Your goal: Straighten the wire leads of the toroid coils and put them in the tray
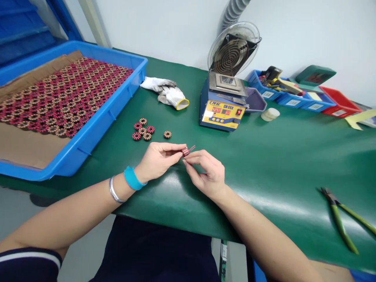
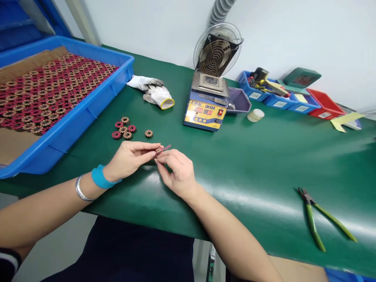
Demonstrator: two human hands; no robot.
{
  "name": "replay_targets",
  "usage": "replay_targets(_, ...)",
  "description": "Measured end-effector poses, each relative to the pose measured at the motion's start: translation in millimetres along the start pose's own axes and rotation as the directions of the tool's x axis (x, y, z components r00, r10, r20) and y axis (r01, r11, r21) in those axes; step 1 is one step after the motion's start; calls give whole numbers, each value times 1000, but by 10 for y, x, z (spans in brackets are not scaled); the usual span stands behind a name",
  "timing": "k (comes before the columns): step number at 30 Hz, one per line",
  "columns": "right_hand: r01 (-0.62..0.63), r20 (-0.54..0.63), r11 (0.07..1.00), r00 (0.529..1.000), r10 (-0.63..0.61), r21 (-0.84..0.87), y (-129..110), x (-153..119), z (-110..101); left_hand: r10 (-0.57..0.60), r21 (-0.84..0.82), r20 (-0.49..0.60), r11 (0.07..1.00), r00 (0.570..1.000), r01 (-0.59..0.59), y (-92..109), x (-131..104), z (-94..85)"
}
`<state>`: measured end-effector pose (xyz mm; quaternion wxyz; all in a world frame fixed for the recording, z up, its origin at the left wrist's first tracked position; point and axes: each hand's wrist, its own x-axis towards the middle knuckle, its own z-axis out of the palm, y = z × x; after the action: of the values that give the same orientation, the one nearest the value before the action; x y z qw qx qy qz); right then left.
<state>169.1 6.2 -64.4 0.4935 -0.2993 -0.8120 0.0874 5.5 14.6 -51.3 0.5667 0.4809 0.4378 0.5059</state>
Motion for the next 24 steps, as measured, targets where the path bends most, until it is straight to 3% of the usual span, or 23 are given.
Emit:
replay_targets(4, -21, -50, 1000, 999, 21, -2, -18, 6, 1, -5, -10, 1, 1000, 1000, 5, 5, -3, -1)
replay_targets(11, -160, -120, 986, 979, 164, 38, -28, 36, -10, -10, -38, 11, 999, 1000, 11, 6, -6, 6)
replay_targets(18, -287, -69, 954, 953, 293, 92, -8, 45, -26, -50, -40, 23, 998, 998, 51, -25, -17, 14)
replay_targets(24, -299, -27, 945, 952, 305, 128, -33, 54, -20, -15, 2, 70, 1000, 997, 15, -54, -31, 14)
